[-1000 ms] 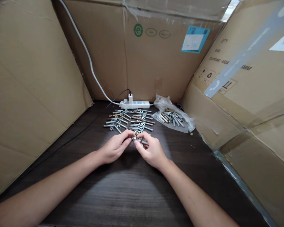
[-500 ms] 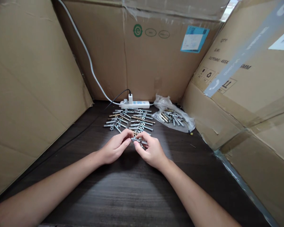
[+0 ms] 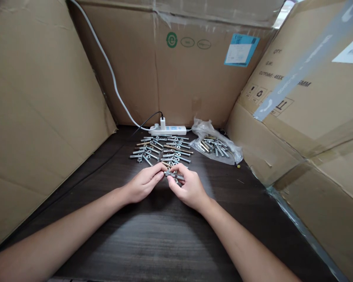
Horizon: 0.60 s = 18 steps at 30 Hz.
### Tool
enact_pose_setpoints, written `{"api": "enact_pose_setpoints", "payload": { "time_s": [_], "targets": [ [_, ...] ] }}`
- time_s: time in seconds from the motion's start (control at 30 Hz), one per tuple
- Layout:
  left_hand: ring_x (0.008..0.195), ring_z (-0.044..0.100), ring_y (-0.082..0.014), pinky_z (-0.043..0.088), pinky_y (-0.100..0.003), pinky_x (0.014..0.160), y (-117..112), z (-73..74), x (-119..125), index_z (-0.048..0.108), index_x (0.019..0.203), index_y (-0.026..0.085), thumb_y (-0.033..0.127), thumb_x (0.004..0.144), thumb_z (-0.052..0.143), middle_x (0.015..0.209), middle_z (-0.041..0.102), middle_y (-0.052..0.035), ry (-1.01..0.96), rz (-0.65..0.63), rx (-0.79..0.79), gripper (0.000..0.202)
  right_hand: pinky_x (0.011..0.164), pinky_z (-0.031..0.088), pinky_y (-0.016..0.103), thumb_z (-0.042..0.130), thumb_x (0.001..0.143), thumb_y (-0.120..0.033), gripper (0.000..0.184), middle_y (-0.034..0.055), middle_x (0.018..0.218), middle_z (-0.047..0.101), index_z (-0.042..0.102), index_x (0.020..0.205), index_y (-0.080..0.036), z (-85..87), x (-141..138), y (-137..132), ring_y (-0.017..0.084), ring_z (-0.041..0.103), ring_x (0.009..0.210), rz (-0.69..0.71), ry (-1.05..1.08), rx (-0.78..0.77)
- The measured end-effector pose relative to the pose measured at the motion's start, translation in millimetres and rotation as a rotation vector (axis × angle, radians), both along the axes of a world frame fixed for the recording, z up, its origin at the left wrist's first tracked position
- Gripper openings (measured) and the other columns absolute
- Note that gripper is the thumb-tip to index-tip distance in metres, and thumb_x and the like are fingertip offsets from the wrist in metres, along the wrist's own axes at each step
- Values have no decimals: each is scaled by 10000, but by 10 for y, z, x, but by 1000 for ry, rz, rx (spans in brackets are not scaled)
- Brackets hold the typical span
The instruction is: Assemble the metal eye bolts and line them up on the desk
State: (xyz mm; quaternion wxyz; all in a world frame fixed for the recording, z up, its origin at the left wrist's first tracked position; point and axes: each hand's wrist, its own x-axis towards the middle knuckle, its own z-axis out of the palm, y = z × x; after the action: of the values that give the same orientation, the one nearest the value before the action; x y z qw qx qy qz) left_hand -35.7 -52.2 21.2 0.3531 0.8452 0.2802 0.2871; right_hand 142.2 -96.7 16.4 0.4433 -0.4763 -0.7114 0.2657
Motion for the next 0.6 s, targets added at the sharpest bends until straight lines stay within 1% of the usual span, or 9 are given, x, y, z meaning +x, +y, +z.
{"api": "enact_pose_setpoints", "payload": {
  "time_s": [0.07,0.13,0.27,0.33,0.43,0.6],
  "targets": [
    [756,520,-123,409,-240,723,3,-4,-4,524,888,157,299,953,320,829,575,-13,13,-14,1,257,464,365,164,568,789,-228,110,-44,608,482,527,875,-174,-10,10,1,63,414,494,-1,-3,4],
    [762,522,-122,410,-240,727,3,-8,-5,526,895,157,289,952,328,836,577,-12,7,-17,3,245,478,375,164,575,779,-223,113,-41,621,493,532,872,-175,-21,17,6,65,422,509,2,0,4],
    [818,529,-125,420,-243,768,3,-21,1,517,997,167,268,948,346,902,577,-22,-75,9,19,204,493,391,166,577,764,-212,113,-32,650,517,543,865,-175,-30,16,16,71,442,533,-2,7,-5],
    [857,535,-130,422,-248,801,9,-31,4,521,1025,170,257,947,353,942,579,-33,-116,2,31,205,495,395,166,576,761,-211,119,-28,659,527,547,871,-175,-28,12,16,73,449,538,-1,5,-8],
    [893,542,-137,421,-258,832,26,-48,9,540,1012,169,250,945,358,976,585,-44,-141,-20,31,210,499,404,167,573,762,-211,124,-28,658,532,548,877,-175,-27,13,11,75,460,537,-3,2,-10],
    [879,543,-143,427,-262,824,32,-40,14,538,995,163,255,937,371,957,591,-44,-131,-25,-15,200,471,379,162,565,775,-218,112,-40,617,498,540,875,-174,-21,17,-1,67,436,502,0,-21,6]
  ]
}}
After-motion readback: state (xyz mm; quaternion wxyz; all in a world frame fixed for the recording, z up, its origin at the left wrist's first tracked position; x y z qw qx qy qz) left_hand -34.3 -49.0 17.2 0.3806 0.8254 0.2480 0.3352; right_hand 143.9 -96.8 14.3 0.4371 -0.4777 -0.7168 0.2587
